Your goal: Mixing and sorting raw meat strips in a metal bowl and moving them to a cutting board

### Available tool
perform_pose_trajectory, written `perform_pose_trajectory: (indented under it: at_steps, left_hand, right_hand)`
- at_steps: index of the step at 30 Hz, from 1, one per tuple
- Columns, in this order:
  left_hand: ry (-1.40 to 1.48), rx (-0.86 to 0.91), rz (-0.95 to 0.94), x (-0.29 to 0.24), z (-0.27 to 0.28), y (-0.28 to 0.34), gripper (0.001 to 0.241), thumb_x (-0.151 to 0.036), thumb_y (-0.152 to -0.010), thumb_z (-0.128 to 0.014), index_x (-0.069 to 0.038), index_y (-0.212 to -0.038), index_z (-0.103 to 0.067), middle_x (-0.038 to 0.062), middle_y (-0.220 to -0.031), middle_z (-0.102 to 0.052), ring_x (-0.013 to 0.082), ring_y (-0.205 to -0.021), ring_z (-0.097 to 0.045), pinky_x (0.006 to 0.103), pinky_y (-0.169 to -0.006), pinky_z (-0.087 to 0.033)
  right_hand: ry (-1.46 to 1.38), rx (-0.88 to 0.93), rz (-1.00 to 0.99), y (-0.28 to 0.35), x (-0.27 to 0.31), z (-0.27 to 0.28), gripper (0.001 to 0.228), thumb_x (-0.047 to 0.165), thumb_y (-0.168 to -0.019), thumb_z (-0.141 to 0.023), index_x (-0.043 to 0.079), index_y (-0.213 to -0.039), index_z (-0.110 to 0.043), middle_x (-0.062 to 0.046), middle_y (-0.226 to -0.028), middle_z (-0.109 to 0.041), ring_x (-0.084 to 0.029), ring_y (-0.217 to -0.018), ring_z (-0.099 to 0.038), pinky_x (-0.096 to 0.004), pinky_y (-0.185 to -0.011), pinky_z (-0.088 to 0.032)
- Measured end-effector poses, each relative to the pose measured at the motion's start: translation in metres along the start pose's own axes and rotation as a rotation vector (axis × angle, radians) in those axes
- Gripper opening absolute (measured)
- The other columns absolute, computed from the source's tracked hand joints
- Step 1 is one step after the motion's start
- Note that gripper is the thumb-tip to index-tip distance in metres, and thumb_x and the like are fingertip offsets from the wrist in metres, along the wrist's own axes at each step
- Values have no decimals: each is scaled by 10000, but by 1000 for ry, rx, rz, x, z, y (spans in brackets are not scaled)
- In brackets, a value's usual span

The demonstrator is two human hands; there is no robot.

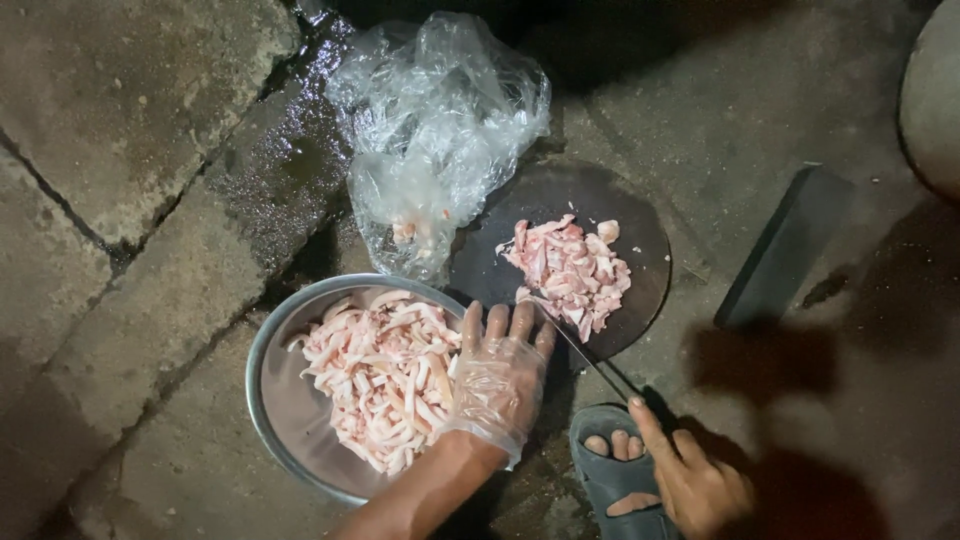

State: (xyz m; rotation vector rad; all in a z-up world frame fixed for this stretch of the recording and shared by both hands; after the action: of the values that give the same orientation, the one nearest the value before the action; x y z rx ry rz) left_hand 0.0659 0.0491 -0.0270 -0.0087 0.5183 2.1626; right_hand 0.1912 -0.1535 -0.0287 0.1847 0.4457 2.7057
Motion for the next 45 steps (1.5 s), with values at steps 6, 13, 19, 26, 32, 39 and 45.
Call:
perform_pose_trajectory:
  at_steps: [6, 13, 19, 26, 32, 39, 45]
  left_hand:
    - [-17, -137, 22, 1, 11, 4, 602, -93, -780, -644, -181, -1372, -582, 197, -1436, -481, 409, -1238, -458, 634, -1141, -295]
    - [-38, 21, 27, 2, -12, 1, 674, -100, -807, -659, -232, -1447, -495, 218, -1516, -417, 424, -1320, -408, 664, -1176, -218]
    - [-31, -154, -15, 1, 5, 8, 574, -111, -864, -617, -128, -1432, -538, 204, -1405, -537, 405, -1252, -507, 644, -1164, -282]
    - [57, 19, -31, 3, -20, 6, 571, -217, -933, -491, -165, -1501, -462, 167, -1506, -483, 437, -1396, -413, 665, -1222, -129]
    - [-17, -62, 3, 2, -13, 5, 493, -251, -938, -539, -174, -1424, -578, 122, -1455, -555, 376, -1347, -491, 629, -1211, -230]
    - [-34, -37, 42, 5, -26, 7, 589, -335, -906, -590, -213, -1475, -492, 90, -1493, -507, 351, -1382, -458, 599, -1246, -202]
    - [-10, -109, -2, 5, -1, 3, 488, -243, -926, -526, -155, -1400, -602, 121, -1445, -574, 389, -1346, -501, 625, -1229, -196]
  right_hand:
    - [55, -196, 164, -10, 3, 35, 473, 354, -993, -492, 398, -1454, -589, 69, -796, -566, -132, -470, -550, -336, -388, -423]
    - [267, -118, 154, -2, -17, -16, 694, 574, -850, -533, 525, -1533, -421, 40, -887, -535, -138, -436, -530, -333, -385, -421]
    - [284, -40, 83, -7, -12, -31, 619, 568, -908, -526, 602, -1512, -392, 35, -702, -515, -155, -367, -523, -378, -374, -430]
    - [272, -110, 95, -15, -9, -33, 675, 599, -845, -543, 598, -1508, -416, 19, -688, -472, -155, -377, -523, -350, -418, -413]
    - [265, 128, 24, -27, -12, -69, 720, 392, -927, -502, 722, -1503, -223, -18, -760, -585, -251, -433, -638, -454, -440, -500]
    - [23, 591, 278, -81, 48, -20, 1016, 56, -859, -600, 428, -1656, -90, -80, -854, -610, -338, -638, -711, -487, -635, -590]
    - [79, 333, 323, -73, 44, -6, 1023, 90, -779, -659, 380, -1639, -188, -58, -721, -609, -305, -509, -673, -489, -531, -597]
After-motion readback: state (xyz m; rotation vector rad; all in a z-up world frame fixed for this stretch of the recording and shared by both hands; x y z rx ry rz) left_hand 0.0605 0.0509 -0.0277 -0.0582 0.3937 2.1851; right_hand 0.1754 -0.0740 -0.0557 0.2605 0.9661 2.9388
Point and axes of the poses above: each hand's wrist, its own y-axis away from the middle knuckle, its own z-axis out of the back of the hand, x = y × z, the point moved 8 cm from there along -y, towards the middle knuckle
